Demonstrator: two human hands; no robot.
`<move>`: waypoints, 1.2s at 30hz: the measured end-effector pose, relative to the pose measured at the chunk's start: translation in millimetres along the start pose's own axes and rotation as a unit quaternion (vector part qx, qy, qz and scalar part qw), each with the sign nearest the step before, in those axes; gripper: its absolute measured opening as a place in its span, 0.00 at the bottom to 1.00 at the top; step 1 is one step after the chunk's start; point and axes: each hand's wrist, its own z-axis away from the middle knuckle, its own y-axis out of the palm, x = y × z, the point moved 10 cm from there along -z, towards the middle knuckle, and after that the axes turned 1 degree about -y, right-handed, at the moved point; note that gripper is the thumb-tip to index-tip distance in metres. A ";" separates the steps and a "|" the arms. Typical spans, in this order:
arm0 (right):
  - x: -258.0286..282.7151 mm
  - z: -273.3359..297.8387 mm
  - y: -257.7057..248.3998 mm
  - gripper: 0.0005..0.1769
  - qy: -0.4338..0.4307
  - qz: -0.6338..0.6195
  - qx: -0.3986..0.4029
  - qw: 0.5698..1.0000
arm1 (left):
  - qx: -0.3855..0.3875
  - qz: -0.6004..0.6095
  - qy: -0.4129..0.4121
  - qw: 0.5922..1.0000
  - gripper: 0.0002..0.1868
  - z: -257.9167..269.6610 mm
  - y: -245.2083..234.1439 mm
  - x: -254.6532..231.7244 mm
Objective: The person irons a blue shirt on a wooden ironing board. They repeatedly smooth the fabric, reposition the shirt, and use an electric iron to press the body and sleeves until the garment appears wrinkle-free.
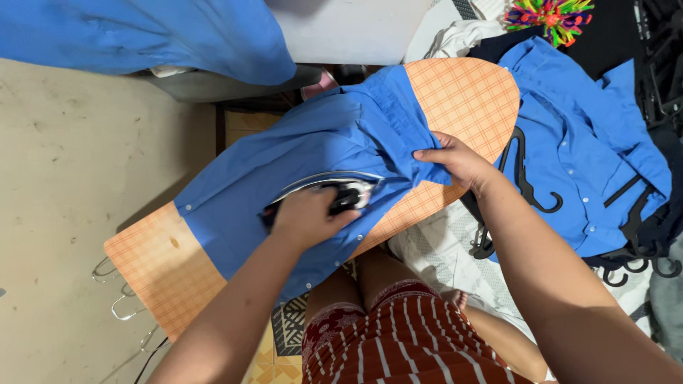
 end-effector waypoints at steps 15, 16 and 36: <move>-10.5 3.0 -23.1 0.24 0.010 0.049 -0.042 0.998 | -0.042 0.045 -0.021 0.998 0.30 9.8 -5.9 -6.9; -14.2 1.7 -23.6 0.25 0.015 0.042 -0.043 0.998 | -0.027 0.032 -0.022 0.999 0.30 6.4 -3.7 -10.3; 15.7 0.0 2.0 0.37 -0.010 0.244 -0.101 0.965 | 0.024 0.069 -0.127 0.989 0.33 118.4 -26.8 125.4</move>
